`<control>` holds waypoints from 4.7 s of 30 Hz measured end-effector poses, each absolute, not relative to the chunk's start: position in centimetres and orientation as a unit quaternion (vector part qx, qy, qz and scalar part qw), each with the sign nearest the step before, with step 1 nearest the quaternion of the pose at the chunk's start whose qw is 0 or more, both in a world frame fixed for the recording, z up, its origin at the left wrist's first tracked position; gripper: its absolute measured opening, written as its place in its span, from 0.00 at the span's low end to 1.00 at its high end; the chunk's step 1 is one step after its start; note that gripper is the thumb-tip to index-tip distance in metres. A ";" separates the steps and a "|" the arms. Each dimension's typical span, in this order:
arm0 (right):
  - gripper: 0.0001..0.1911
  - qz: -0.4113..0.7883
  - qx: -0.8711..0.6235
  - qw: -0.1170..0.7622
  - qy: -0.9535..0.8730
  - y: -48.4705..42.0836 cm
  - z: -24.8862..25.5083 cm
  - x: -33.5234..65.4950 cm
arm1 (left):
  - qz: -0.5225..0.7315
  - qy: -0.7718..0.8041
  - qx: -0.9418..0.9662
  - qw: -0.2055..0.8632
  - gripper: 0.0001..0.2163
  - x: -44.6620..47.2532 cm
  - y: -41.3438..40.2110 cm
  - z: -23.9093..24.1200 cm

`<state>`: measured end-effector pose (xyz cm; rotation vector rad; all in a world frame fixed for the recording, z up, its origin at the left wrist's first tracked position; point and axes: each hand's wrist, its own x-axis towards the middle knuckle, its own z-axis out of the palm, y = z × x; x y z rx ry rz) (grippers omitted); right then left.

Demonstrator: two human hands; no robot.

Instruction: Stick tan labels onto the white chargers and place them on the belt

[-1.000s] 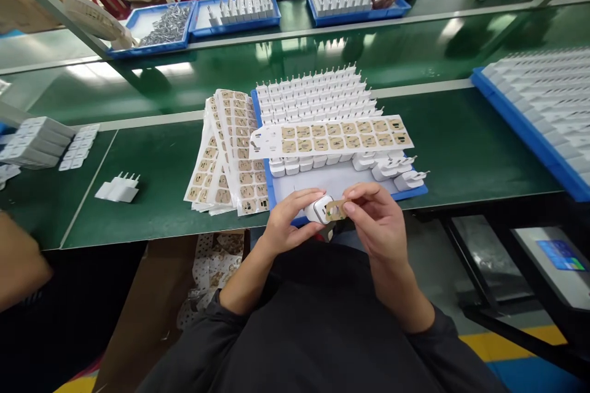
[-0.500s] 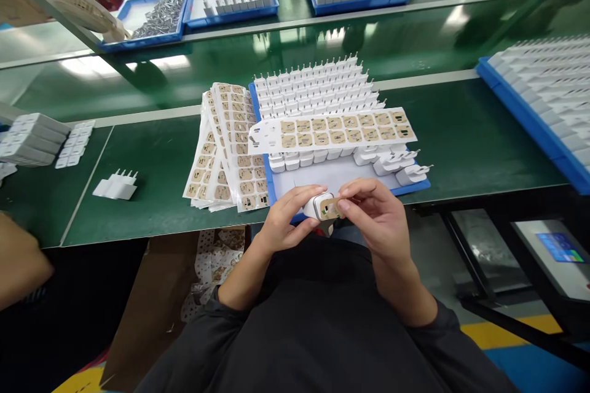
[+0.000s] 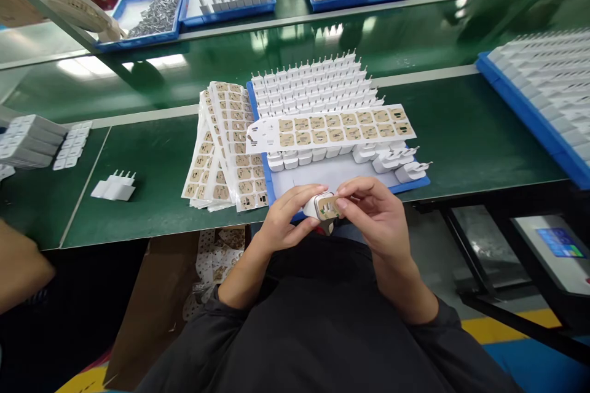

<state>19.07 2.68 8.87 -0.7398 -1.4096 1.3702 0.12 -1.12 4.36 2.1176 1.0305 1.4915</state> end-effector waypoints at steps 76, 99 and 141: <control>0.08 0.631 -0.258 0.419 -0.599 3.8 7.1 17.1 | 0.633 0.337 0.686 0.123 0.25 0.4 -0.9 1.9; 0.12 0.561 -0.118 -0.112 -0.812 -6.4 -10.9 -3.8 | 0.480 0.819 0.307 -0.064 0.19 -23.6 -8.4 1.3; 0.14 0.176 -0.268 0.337 -0.885 16.0 5.5 11.4 | 0.505 0.560 0.480 0.448 0.34 -8.5 8.4 7.6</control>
